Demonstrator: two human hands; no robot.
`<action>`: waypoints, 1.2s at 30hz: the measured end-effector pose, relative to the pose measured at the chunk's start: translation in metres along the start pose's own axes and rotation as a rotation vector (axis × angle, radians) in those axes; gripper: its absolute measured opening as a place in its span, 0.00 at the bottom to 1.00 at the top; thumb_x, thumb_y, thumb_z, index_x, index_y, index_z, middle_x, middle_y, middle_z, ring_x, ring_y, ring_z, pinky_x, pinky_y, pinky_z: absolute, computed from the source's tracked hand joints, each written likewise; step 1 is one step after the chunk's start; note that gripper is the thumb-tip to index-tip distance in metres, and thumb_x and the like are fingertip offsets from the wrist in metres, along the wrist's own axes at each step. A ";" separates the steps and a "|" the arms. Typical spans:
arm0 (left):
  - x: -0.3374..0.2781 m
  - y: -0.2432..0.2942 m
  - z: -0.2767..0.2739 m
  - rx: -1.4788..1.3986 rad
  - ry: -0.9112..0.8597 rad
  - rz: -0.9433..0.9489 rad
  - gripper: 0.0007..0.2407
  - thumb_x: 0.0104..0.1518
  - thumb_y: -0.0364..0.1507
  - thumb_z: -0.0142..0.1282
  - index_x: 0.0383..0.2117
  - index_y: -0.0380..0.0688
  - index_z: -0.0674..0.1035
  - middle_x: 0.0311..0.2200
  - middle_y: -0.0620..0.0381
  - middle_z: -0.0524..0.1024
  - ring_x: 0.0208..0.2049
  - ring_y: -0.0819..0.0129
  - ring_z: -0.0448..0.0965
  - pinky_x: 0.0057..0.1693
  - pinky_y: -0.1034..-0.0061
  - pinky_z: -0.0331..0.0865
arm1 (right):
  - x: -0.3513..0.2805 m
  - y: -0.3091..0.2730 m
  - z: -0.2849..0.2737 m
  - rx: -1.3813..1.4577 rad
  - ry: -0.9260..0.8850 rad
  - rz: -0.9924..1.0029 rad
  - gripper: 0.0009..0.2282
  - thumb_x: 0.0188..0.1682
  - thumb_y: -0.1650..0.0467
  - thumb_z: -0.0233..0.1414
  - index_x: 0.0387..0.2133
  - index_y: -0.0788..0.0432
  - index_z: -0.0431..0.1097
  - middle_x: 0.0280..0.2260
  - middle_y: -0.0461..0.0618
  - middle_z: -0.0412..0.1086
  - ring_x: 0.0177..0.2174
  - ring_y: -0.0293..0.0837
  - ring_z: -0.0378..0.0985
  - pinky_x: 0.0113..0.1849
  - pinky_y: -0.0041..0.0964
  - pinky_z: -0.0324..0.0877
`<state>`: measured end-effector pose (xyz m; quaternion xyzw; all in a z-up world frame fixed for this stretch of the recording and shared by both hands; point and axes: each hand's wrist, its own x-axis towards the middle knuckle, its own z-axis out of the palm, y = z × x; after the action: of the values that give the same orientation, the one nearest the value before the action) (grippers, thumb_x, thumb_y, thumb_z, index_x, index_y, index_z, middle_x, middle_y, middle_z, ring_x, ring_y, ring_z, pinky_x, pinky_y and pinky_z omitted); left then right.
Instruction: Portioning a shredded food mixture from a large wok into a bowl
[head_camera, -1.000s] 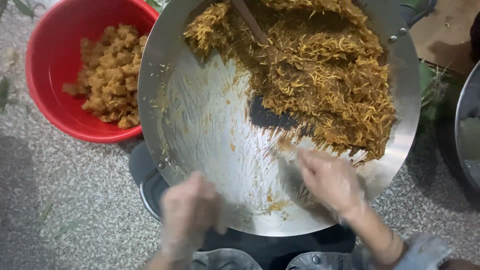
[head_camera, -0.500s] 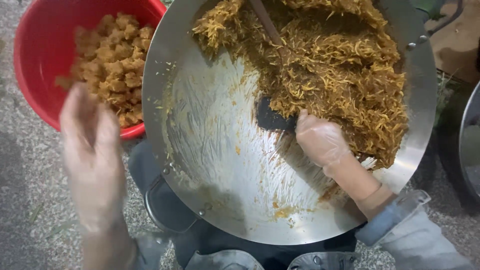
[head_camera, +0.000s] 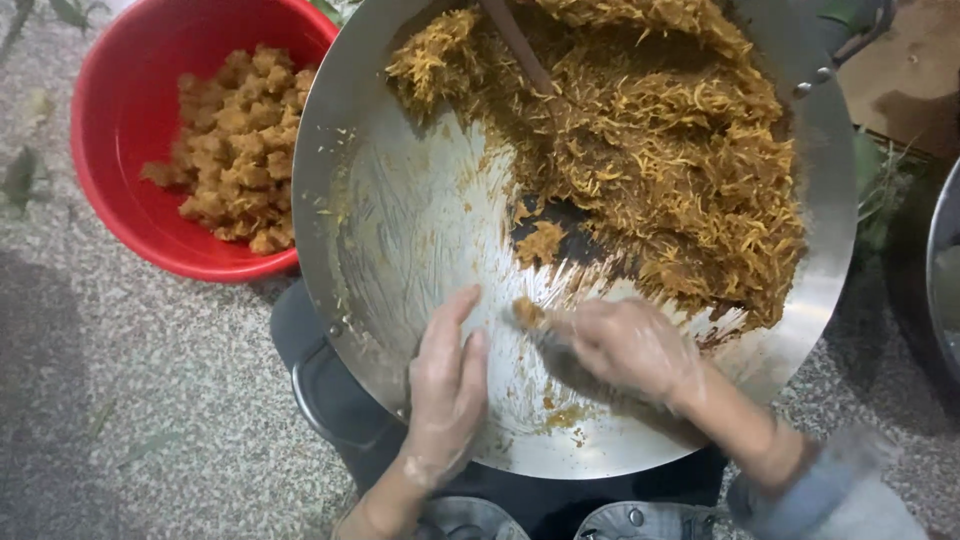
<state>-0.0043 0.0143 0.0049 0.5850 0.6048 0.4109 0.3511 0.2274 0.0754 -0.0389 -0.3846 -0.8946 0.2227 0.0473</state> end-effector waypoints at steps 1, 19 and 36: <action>-0.001 -0.003 0.001 -0.058 -0.065 -0.158 0.19 0.66 0.32 0.41 0.60 0.35 0.69 0.58 0.40 0.73 0.59 0.53 0.74 0.64 0.65 0.66 | -0.008 -0.006 -0.001 0.182 0.005 -0.040 0.13 0.55 0.74 0.44 0.48 0.50 0.73 0.12 0.38 0.63 0.08 0.34 0.66 0.08 0.26 0.64; 0.003 0.004 0.002 -0.528 -0.126 -0.633 0.21 0.60 0.33 0.47 0.60 0.41 0.71 0.62 0.48 0.72 0.63 0.62 0.72 0.66 0.69 0.65 | 0.044 0.012 0.024 -1.036 -0.707 -0.053 0.20 0.58 0.78 0.46 0.64 0.68 0.58 0.44 0.53 0.70 0.12 0.24 0.61 0.13 0.16 0.63; -0.016 0.018 0.017 -0.060 -0.510 -0.012 0.16 0.62 0.36 0.48 0.54 0.46 0.72 0.52 0.47 0.72 0.53 0.52 0.76 0.58 0.63 0.68 | -0.047 -0.054 -0.047 0.777 -0.100 0.181 0.11 0.52 0.63 0.52 0.38 0.51 0.82 0.22 0.37 0.77 0.21 0.31 0.75 0.24 0.30 0.68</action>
<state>0.0194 -0.0010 0.0132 0.6552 0.4879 0.2658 0.5119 0.2365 0.0270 0.0308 -0.4038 -0.7075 0.5662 0.1257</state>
